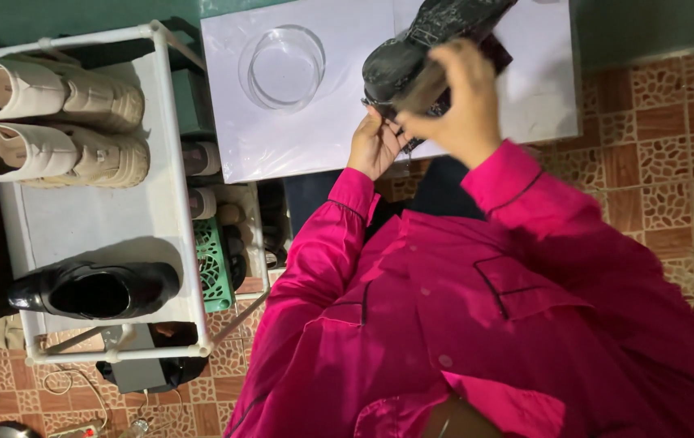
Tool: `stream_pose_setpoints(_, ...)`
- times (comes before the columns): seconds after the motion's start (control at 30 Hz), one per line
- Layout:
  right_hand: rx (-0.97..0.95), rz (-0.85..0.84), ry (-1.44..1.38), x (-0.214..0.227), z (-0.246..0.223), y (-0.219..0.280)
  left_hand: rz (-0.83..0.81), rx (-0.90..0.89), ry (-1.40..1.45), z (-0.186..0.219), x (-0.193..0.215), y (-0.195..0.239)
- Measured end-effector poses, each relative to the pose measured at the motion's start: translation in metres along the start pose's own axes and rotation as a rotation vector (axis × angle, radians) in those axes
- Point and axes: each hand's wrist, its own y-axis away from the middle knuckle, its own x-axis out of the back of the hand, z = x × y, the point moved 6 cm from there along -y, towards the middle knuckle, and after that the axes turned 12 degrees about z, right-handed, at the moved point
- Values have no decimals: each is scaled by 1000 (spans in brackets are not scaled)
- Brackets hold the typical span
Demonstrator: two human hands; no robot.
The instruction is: The person scrubs a black shoe with a brush, focusing on the sole and sides. They hold the shoe with one hand and use the brush with the other to clean the surface.
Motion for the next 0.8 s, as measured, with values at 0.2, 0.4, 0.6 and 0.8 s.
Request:
stream_pose_setpoints(0.2, -83, 129, 164, 11, 42, -19, 62, 16, 9, -1, 11, -7)
stream_pose_setpoints(0.4, -53, -54, -11, 0, 12, -10, 52, 31, 34, -1, 8, -4)
stream_pose_setpoints(0.6, -55, 44, 26, -4, 19, -8, 82, 31, 22, 0, 6, 0)
stream_pose_setpoints(0.8, -171, 93, 23, 6, 42, -16, 40, 19, 39, 0, 7, -4)
